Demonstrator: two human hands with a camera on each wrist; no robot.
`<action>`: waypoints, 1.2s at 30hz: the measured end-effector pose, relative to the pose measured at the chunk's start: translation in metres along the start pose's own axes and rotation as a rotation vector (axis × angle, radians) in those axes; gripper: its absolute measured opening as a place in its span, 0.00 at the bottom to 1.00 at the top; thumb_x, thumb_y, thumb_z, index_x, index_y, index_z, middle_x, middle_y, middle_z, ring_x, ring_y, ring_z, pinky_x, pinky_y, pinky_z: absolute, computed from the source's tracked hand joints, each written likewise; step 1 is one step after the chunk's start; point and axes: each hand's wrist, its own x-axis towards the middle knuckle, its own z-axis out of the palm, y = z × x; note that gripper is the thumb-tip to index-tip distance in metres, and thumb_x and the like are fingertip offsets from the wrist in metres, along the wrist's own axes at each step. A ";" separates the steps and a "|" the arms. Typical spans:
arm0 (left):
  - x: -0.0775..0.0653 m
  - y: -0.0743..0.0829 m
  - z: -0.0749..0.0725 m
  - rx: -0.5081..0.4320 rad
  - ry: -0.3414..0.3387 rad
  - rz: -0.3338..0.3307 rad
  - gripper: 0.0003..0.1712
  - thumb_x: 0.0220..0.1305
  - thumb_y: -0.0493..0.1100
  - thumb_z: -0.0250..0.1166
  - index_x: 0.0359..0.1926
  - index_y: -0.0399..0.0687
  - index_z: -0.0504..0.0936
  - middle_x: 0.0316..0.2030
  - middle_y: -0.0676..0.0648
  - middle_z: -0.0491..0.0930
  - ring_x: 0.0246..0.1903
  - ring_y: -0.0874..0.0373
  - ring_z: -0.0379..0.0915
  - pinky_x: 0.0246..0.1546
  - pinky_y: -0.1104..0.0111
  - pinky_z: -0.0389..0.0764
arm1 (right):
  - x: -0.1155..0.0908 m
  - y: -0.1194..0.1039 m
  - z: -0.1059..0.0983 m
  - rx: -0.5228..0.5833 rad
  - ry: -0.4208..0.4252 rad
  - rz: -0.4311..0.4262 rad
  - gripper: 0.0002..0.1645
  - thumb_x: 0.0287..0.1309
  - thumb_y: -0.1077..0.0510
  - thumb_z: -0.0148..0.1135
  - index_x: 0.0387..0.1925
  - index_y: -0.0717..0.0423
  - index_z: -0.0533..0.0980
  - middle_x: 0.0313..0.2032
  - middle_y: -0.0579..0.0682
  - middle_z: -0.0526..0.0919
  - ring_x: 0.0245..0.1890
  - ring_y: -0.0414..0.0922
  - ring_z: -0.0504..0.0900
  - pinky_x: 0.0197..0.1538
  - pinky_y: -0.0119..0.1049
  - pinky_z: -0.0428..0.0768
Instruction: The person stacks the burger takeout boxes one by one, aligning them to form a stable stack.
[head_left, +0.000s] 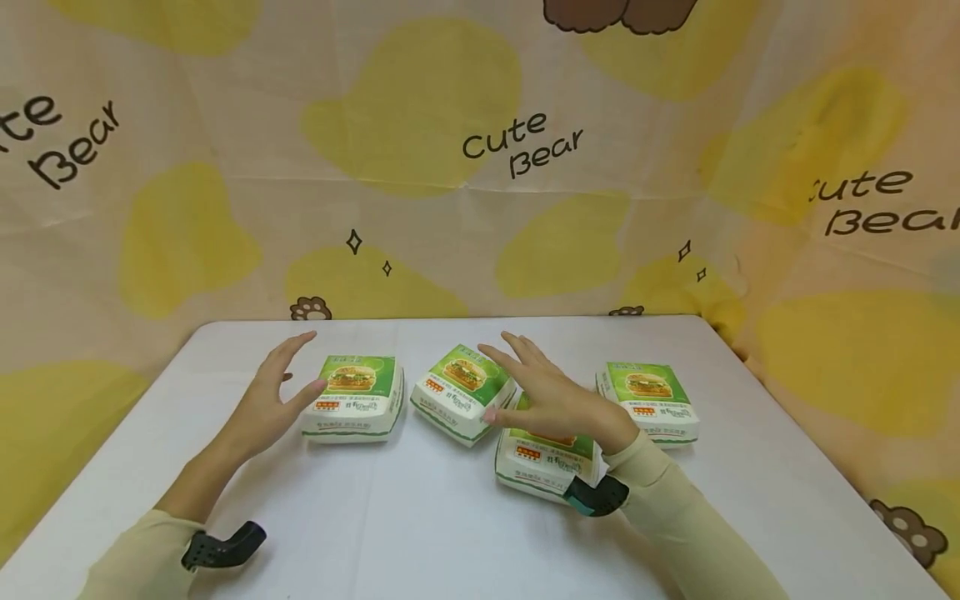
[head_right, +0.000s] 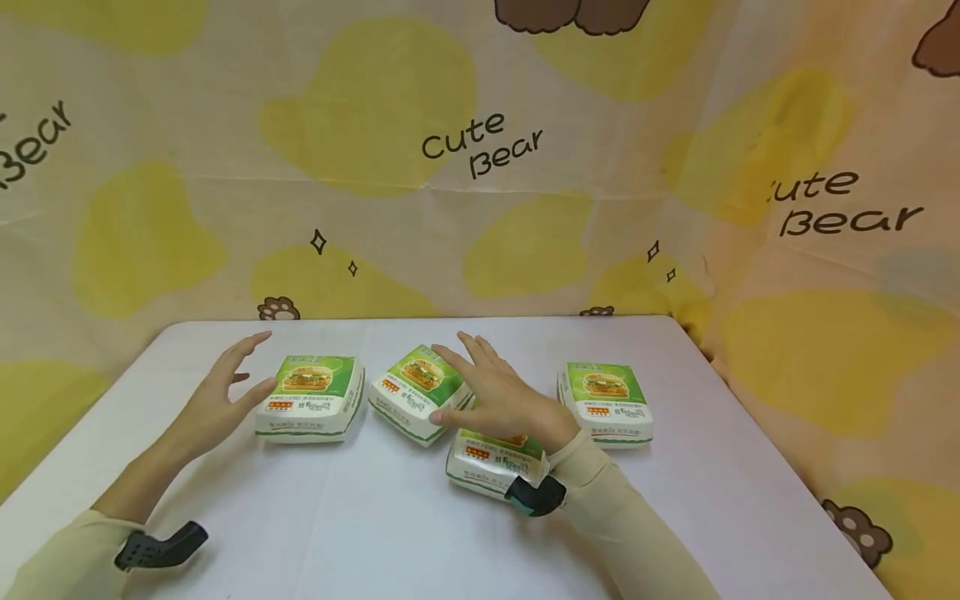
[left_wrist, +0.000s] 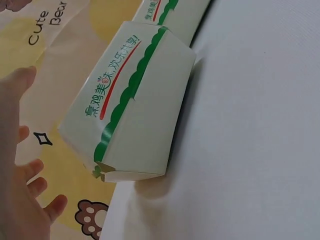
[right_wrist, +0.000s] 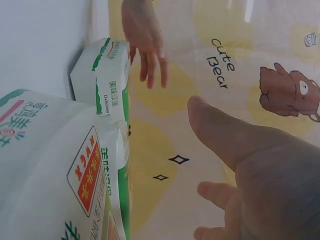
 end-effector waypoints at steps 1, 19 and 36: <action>0.000 -0.001 0.001 -0.015 -0.027 -0.012 0.43 0.72 0.47 0.61 0.80 0.51 0.50 0.78 0.33 0.50 0.74 0.29 0.46 0.63 0.32 0.62 | 0.001 0.000 0.000 0.007 -0.009 -0.003 0.54 0.61 0.35 0.65 0.80 0.33 0.47 0.82 0.54 0.38 0.82 0.58 0.36 0.75 0.69 0.52; -0.006 -0.040 0.009 -0.379 -0.331 -0.134 0.69 0.60 0.40 0.70 0.79 0.70 0.24 0.79 0.28 0.32 0.75 0.21 0.31 0.69 0.27 0.40 | 0.001 0.000 0.000 0.017 -0.021 -0.015 0.55 0.61 0.34 0.65 0.80 0.32 0.46 0.82 0.56 0.39 0.82 0.60 0.36 0.73 0.72 0.52; -0.007 -0.031 0.010 -0.321 -0.342 -0.193 0.72 0.53 0.43 0.75 0.81 0.68 0.28 0.77 0.25 0.38 0.73 0.17 0.34 0.69 0.27 0.43 | 0.001 -0.001 0.004 0.007 -0.032 0.012 0.53 0.64 0.36 0.64 0.81 0.37 0.46 0.81 0.58 0.38 0.81 0.62 0.35 0.74 0.72 0.48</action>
